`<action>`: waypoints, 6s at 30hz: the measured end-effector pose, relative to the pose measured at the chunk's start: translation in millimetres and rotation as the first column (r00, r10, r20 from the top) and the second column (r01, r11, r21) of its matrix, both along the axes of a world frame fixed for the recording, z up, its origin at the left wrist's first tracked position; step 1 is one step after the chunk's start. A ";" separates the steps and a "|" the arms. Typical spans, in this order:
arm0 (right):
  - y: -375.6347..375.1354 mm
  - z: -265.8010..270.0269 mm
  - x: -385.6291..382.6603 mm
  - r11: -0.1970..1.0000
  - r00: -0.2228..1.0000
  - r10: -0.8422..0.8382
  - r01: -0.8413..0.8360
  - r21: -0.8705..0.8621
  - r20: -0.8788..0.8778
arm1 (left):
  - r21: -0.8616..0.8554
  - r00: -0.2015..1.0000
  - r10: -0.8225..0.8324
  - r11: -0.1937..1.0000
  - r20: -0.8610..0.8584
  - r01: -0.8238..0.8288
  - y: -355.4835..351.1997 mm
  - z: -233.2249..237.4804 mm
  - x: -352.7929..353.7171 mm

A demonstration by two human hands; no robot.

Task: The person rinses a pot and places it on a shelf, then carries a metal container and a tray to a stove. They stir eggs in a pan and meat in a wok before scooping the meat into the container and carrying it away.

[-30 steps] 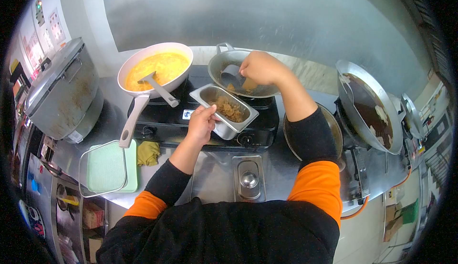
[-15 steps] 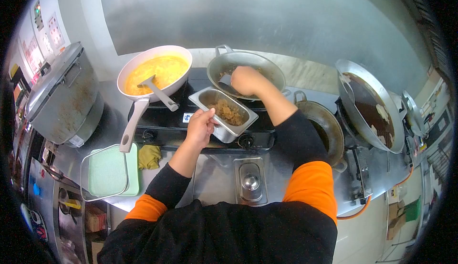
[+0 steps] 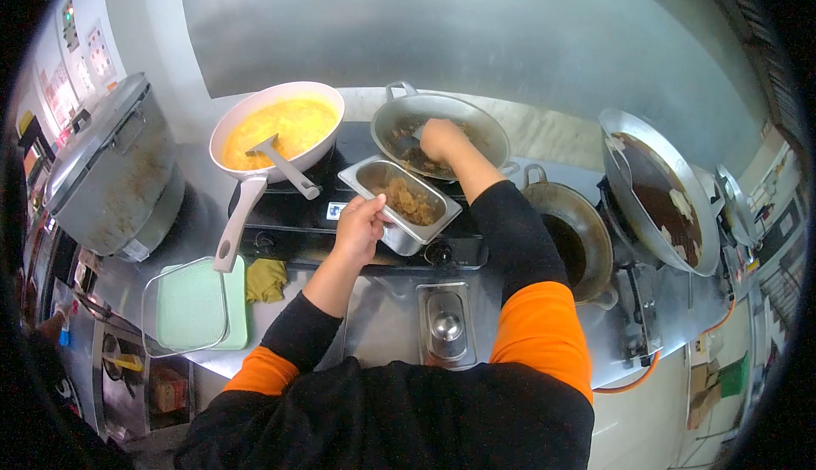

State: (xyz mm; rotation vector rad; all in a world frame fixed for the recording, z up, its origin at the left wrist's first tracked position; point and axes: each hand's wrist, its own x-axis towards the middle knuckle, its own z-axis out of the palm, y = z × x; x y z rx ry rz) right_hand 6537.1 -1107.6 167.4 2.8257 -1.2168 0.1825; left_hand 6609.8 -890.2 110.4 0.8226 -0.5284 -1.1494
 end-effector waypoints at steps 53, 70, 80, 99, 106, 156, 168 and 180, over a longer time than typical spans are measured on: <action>87.7 104.8 -47.9 0.965 0.974 0.148 -0.180 0.193 0.170 | 0.016 0.999 0.047 0.999 0.000 -0.047 0.5 4.7 0.1; 47.2 52.5 2.8 0.959 0.967 0.253 -0.251 0.130 0.004 | -0.005 0.999 0.002 1.000 0.037 -0.002 0.2 2.9 1.5; 56.4 105.3 -65.0 0.982 0.989 0.107 -0.121 0.147 0.102 | -0.034 0.999 0.025 0.999 0.027 -0.024 -3.5 -2.0 -2.5; 7.0 66.9 -66.1 0.863 0.994 0.003 -0.059 0.502 0.111 | -0.003 0.999 0.028 1.000 0.040 -0.028 4.1 4.7 -5.6; 33.3 96.7 -81.4 0.724 0.950 -0.103 -0.131 0.677 0.294 | -0.027 1.000 -0.014 1.000 0.014 0.014 2.6 -0.7 -9.1; -2.2 44.9 -67.1 0.407 0.746 -0.502 -0.242 0.880 0.438 | -0.019 0.999 0.046 0.999 -0.028 -0.047 101.0 -28.8 -13.4; 186.1 36.8 -109.0 0.796 0.805 0.246 -0.486 0.361 0.541 | 0.027 0.992 0.120 0.993 -0.044 -0.119 127.0 -49.1 -15.2; 315.1 -64.6 -103.8 0.873 0.872 0.413 -0.461 0.157 0.265 | 0.206 0.955 0.285 0.942 -0.079 -0.264 203.9 -92.5 -45.5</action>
